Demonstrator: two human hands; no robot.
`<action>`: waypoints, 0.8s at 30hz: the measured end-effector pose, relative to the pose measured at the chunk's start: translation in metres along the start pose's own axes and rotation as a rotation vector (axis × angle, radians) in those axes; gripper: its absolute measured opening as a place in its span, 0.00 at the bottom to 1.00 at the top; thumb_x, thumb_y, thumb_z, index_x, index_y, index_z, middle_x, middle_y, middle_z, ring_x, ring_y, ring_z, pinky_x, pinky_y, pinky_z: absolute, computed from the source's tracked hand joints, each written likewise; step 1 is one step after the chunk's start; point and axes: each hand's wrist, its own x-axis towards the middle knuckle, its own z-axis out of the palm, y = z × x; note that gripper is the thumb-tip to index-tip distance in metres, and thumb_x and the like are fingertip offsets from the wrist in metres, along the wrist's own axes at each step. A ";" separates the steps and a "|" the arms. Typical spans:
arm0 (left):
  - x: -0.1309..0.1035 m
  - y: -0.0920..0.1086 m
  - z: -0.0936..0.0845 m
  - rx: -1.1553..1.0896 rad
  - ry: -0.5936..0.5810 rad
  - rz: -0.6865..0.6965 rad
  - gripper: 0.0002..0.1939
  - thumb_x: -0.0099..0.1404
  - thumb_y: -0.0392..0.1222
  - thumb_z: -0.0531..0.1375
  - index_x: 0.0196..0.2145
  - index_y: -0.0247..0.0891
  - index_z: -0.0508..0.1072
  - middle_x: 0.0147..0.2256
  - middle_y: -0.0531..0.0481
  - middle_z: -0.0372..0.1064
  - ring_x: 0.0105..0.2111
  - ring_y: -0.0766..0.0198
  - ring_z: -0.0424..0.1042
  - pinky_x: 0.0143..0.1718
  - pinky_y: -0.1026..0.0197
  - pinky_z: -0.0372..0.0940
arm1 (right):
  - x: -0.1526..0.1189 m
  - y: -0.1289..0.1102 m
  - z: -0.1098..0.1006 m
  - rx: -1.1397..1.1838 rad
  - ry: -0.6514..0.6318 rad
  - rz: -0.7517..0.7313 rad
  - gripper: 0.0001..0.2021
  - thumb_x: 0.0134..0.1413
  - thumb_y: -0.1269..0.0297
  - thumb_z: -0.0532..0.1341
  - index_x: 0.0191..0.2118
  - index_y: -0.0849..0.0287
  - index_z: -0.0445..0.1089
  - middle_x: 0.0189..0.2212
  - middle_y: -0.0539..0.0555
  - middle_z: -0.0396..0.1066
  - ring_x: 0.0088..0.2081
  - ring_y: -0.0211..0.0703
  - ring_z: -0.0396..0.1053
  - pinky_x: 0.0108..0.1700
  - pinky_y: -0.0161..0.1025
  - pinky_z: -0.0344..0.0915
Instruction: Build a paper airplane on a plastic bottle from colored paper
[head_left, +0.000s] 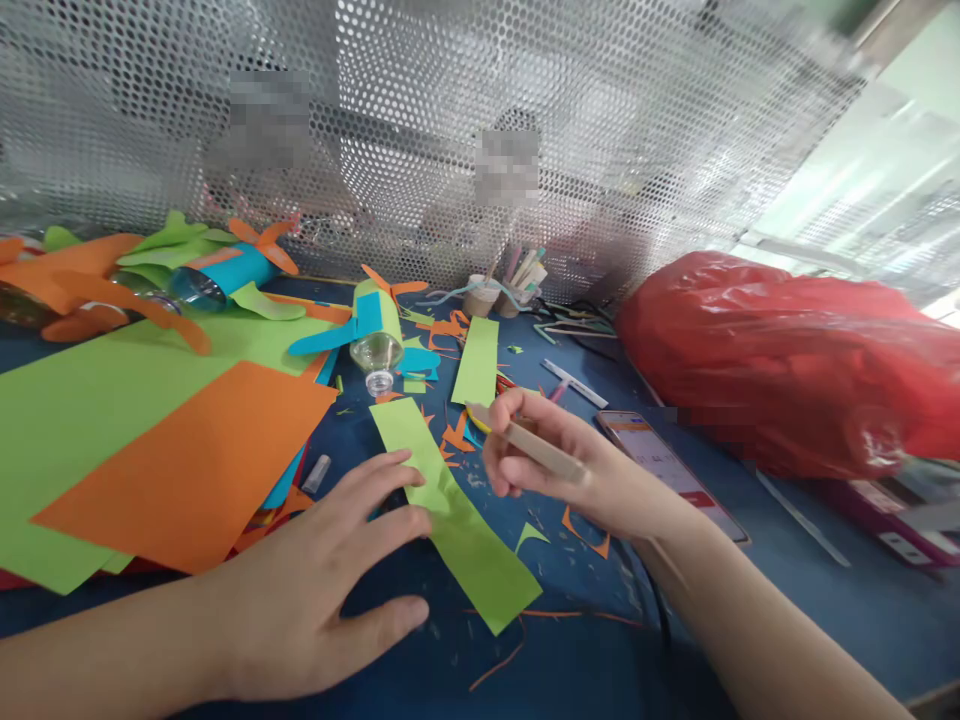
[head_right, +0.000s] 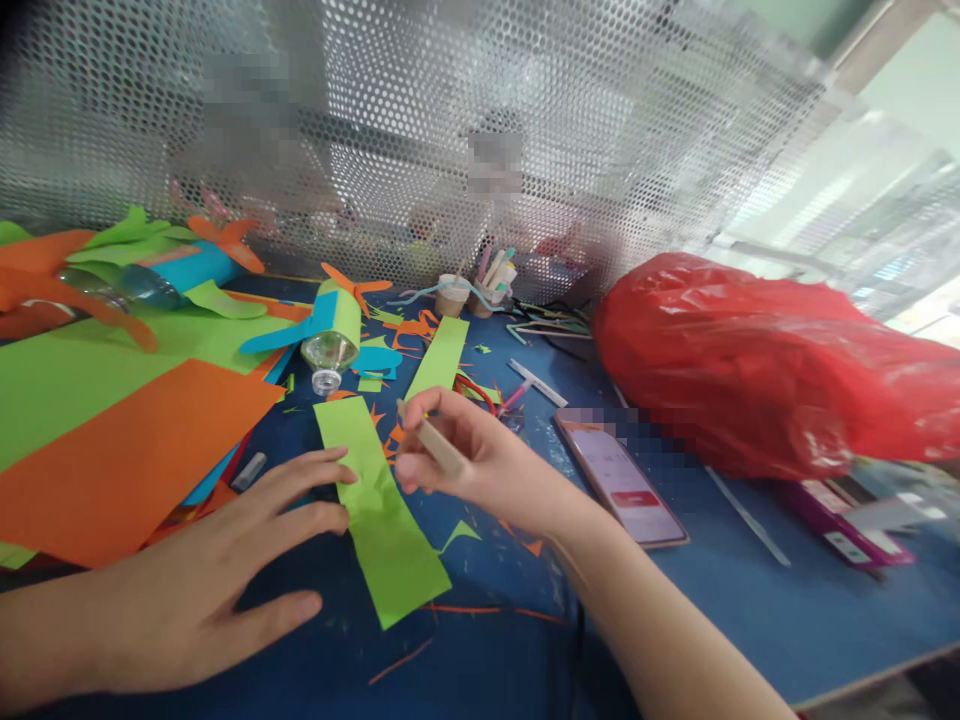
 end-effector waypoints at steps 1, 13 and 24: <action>0.000 0.000 0.001 0.010 0.017 -0.005 0.19 0.66 0.50 0.56 0.53 0.48 0.68 0.62 0.45 0.57 0.63 0.45 0.53 0.56 0.42 0.62 | 0.001 0.002 0.001 0.024 0.005 0.011 0.15 0.51 0.51 0.65 0.33 0.55 0.61 0.20 0.44 0.65 0.23 0.35 0.62 0.27 0.33 0.58; -0.005 0.001 -0.001 0.150 -0.137 0.143 0.34 0.64 0.57 0.57 0.65 0.53 0.54 0.65 0.45 0.50 0.63 0.38 0.50 0.57 0.34 0.58 | 0.007 0.034 0.033 -0.052 0.332 0.097 0.11 0.53 0.58 0.60 0.27 0.56 0.60 0.19 0.43 0.59 0.21 0.34 0.57 0.25 0.33 0.53; -0.002 0.005 0.002 0.232 -0.003 0.207 0.32 0.62 0.60 0.57 0.60 0.46 0.64 0.58 0.35 0.64 0.54 0.30 0.64 0.41 0.35 0.70 | 0.008 0.051 0.032 -0.316 0.387 -0.006 0.09 0.50 0.67 0.57 0.24 0.55 0.55 0.17 0.42 0.55 0.19 0.33 0.51 0.24 0.33 0.50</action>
